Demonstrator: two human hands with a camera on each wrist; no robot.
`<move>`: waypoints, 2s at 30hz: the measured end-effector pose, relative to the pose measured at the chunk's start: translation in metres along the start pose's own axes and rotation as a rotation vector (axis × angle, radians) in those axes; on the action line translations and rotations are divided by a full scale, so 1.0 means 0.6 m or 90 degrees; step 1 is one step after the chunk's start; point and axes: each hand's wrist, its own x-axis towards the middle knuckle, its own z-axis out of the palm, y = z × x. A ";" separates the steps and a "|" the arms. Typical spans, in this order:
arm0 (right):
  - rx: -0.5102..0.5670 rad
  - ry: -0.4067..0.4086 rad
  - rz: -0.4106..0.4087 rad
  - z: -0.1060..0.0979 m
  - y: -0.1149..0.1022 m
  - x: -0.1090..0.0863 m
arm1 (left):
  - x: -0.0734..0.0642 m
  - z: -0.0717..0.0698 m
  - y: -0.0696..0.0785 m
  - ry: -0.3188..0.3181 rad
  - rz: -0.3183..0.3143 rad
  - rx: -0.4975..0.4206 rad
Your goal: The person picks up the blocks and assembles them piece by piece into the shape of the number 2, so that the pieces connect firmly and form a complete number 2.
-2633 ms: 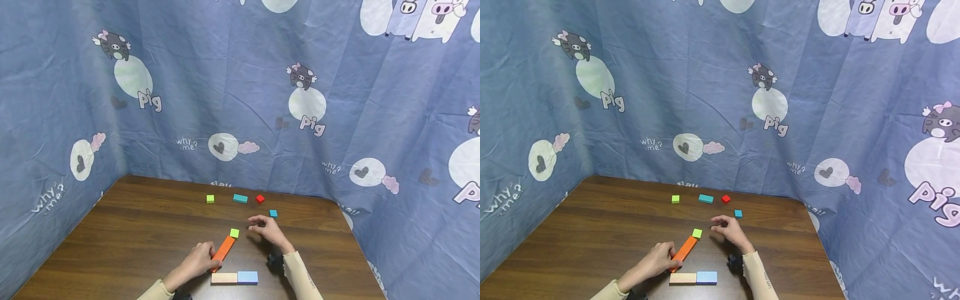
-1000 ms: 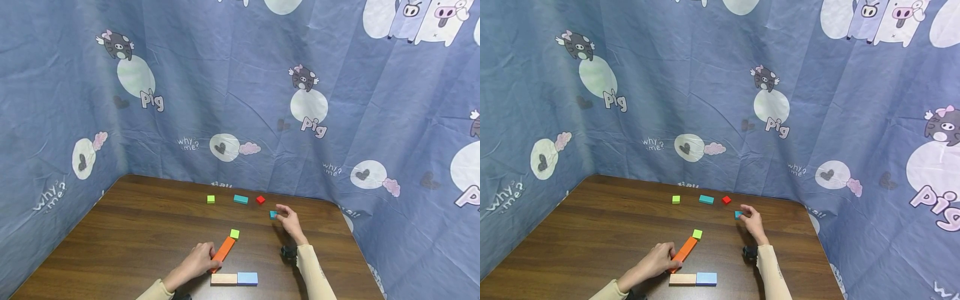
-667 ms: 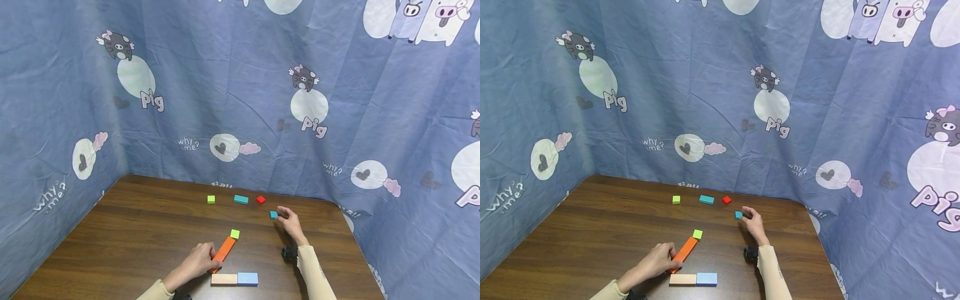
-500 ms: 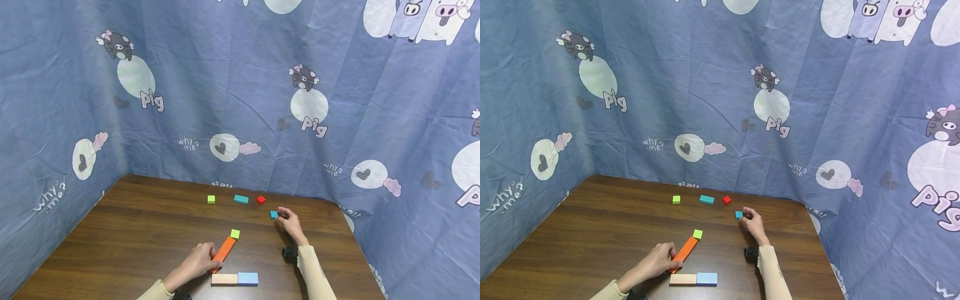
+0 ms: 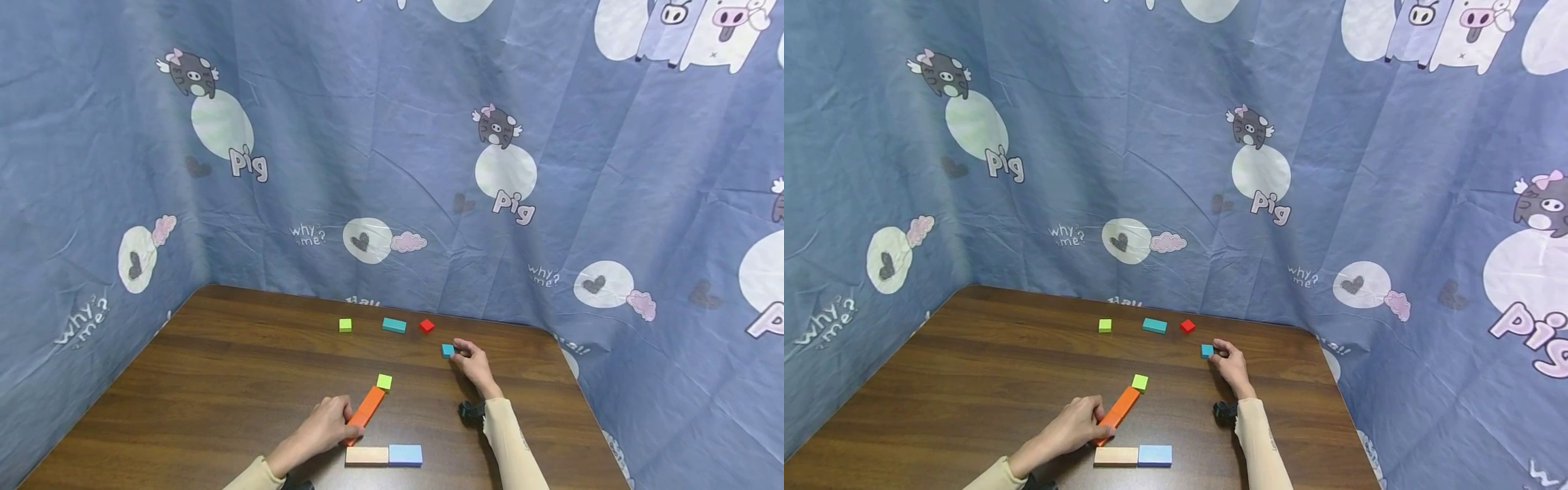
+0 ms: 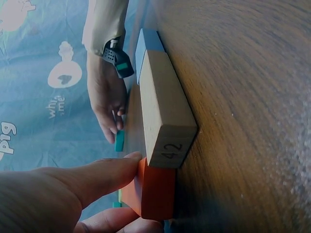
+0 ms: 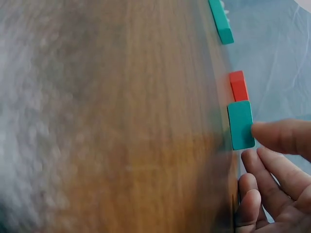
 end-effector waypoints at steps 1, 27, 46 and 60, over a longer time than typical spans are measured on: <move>0.003 0.002 0.001 0.000 0.001 0.000 | 0.000 0.001 0.000 0.000 0.000 0.001; -0.040 -0.007 0.026 0.006 0.006 -0.003 | 0.002 0.001 -0.002 -0.005 -0.009 -0.005; -0.076 -0.008 0.006 0.010 -0.004 -0.008 | 0.002 0.004 -0.001 0.000 -0.008 -0.008; -0.102 -0.007 -0.028 0.017 -0.008 -0.014 | 0.001 0.002 -0.001 0.004 -0.014 -0.003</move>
